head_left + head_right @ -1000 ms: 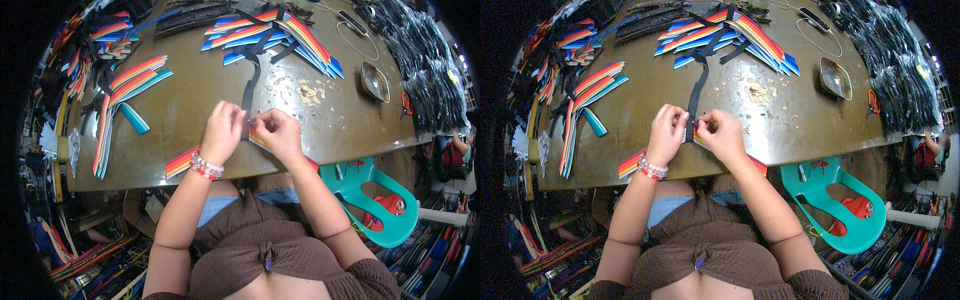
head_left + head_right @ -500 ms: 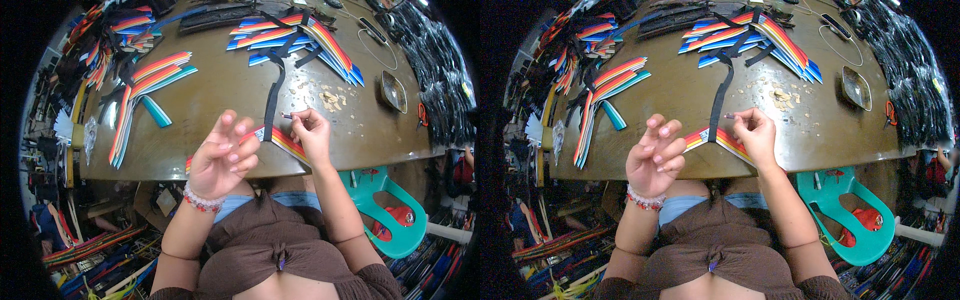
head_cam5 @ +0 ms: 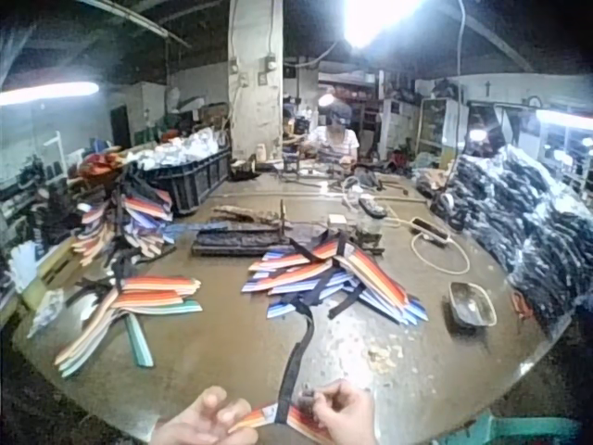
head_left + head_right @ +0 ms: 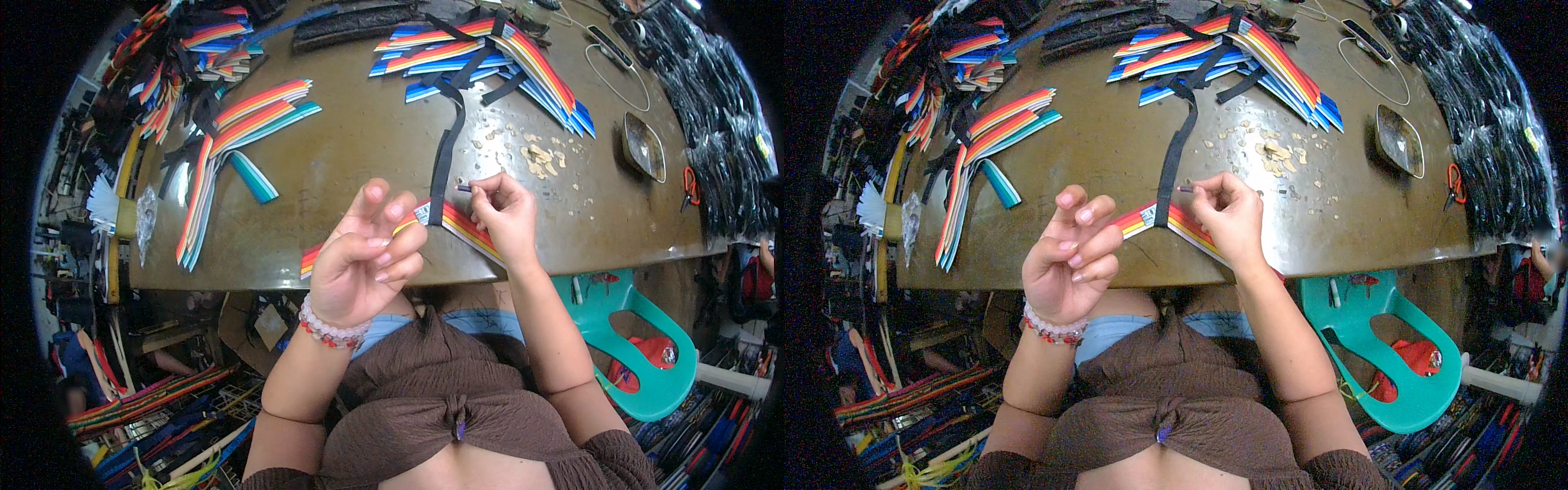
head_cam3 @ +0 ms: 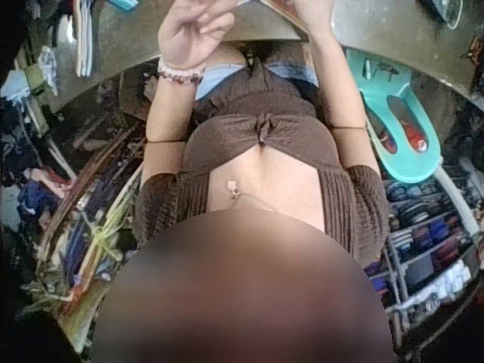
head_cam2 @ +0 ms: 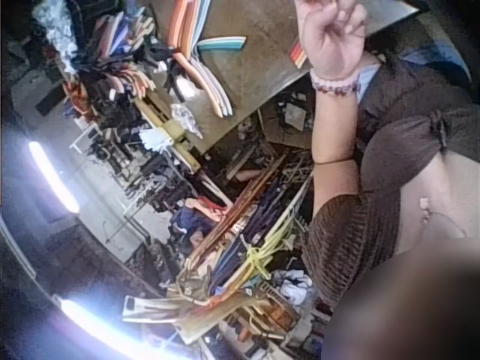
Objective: The person repeatedly picks up small black plastic pieces and attaches them to the ends of colorful striped fabric strips. They fold the fabric over the plastic and press it to secure it, then place the finished items on the table. The person also briefly handles a bundle of yellow ribbons and a white stick-like object.
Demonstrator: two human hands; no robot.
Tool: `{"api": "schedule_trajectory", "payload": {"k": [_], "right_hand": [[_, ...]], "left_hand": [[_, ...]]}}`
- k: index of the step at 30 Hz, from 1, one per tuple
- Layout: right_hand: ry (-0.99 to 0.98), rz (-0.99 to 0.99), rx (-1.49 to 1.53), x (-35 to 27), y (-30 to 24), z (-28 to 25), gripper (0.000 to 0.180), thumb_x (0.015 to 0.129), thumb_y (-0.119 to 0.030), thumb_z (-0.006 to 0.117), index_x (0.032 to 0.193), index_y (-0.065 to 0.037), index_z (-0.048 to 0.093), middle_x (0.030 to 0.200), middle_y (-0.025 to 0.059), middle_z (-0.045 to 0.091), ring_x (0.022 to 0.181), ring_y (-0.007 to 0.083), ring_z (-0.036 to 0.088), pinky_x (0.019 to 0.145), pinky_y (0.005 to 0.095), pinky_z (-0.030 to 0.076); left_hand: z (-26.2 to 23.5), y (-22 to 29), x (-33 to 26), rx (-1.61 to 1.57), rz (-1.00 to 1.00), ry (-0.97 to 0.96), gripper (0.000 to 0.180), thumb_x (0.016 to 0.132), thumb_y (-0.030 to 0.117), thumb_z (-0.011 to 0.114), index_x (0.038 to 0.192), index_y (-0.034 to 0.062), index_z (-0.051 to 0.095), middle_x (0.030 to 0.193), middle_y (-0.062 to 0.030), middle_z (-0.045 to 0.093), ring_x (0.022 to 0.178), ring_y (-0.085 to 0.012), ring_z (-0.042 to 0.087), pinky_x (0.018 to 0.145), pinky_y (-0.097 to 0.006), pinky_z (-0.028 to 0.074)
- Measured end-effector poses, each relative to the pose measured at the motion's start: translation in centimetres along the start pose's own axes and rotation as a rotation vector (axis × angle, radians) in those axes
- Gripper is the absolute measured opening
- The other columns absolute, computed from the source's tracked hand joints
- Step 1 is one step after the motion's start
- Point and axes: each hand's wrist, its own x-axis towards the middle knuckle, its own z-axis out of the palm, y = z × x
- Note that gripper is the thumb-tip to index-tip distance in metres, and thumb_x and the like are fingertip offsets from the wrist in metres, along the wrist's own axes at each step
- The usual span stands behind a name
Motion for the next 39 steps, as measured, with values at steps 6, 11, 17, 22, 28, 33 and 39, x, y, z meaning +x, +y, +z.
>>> {"api": "schedule_trajectory", "payload": {"k": [6, 11, 17, 22, 28, 33, 39], "right_hand": [[-0.004, -0.018, -0.007, -0.1, -0.1, 0.0, 0.007, 0.086, -0.006, 0.063, 0.086, 0.001, 0.064, 0.066, 0.0004, 0.061, 0.051, 0.0034, 0.051, 0.045, 0.0195, 0.041], [-0.001, 0.015, 0.033, 0.0, -0.1, 0.0, 0.008, 0.085, -0.007, 0.064, 0.086, 0.001, 0.065, 0.067, 0.0001, 0.062, 0.052, 0.0032, 0.051, 0.047, 0.0201, 0.041], [-0.017, -0.04, -0.085, 0.3, 0.2, 0.2, 0.009, 0.083, -0.006, 0.064, 0.087, 0.002, 0.066, 0.068, 0.0012, 0.064, 0.052, 0.0055, 0.053, 0.052, 0.0218, 0.045], [-0.016, -0.019, -0.121, 0.4, 0.0, 0.2, 0.009, 0.083, -0.006, 0.064, 0.088, 0.002, 0.066, 0.071, 0.0043, 0.066, 0.053, 0.0071, 0.057, 0.052, 0.0222, 0.047], [-0.016, -0.001, 0.068, 0.3, -0.4, -0.2, 0.009, 0.089, -0.004, 0.059, 0.092, 0.004, 0.061, 0.071, 0.0051, 0.061, 0.057, 0.0098, 0.059, 0.052, 0.0229, 0.051], [-0.002, 0.033, 0.12, 0.4, -0.3, -0.4, 0.009, 0.09, -0.005, 0.059, 0.092, 0.003, 0.061, 0.071, 0.0052, 0.061, 0.059, 0.0104, 0.06, 0.052, 0.0243, 0.052], [-0.01, 0.058, 0.169, 0.1, -1.6, -0.6, 0.009, 0.09, -0.005, 0.059, 0.093, 0.004, 0.06, 0.071, 0.0053, 0.061, 0.057, 0.0098, 0.059, 0.05, 0.0233, 0.049]], "left_hand": [[-0.2, 0.1, -0.1, 0.065, -0.007, -0.06, 0.039, 0.082, -0.006, 0.053, 0.114, 0.0146, 0.045, 0.104, -0.0017, 0.044, 0.069, -0.009, 0.039, 0.057, -0.02, 0.035], [-2.7, 0.5, 1.9, 1.372, 0.385, 0.13, 0.033, 0.082, -0.001, 0.063, 0.111, 0.0111, 0.054, 0.108, -0.0054, 0.046, 0.081, -0.0147, 0.05, 0.073, -0.027, 0.044], [-6.5, 0.9, 4.6, 2.384, 0.281, 0.21, 0.021, 0.078, 0.011, 0.071, 0.099, 0.0088, 0.068, 0.123, -0.0101, 0.048, 0.098, -0.0237, 0.054, 0.092, -0.039, 0.044], [-8.5, 0.2, 4.7, 2.392, 0.337, 0.204, 0.009, 0.08, 0.01, 0.068, 0.085, 0.0047, 0.062, 0.12, -0.0115, 0.052, 0.1, -0.0267, 0.054, 0.092, -0.041, 0.043], [-8.2, 0.9, 5.4, 2.191, 0.585, 0.335, 0.009, 0.092, 0.01, 0.053, 0.094, 0.0019, 0.055, 0.106, -0.0131, 0.054, 0.101, -0.0267, 0.055, 0.09, -0.038, 0.043], [-4.8, 2.2, 2.9, 1.683, 0.221, 0.054, 0.014, 0.09, 0.015, 0.059, 0.095, 0.0018, 0.059, 0.096, -0.0099, 0.057, 0.093, -0.0245, 0.058, 0.086, -0.034, 0.045], [-6.0, -0.6, 2.1, 2.21, 0.316, -0.135, 0.012, 0.082, 0.01, 0.068, 0.089, 0.0024, 0.062, 0.088, -0.0107, 0.057, 0.087, -0.0277, 0.059, 0.079, -0.037, 0.049]]}}
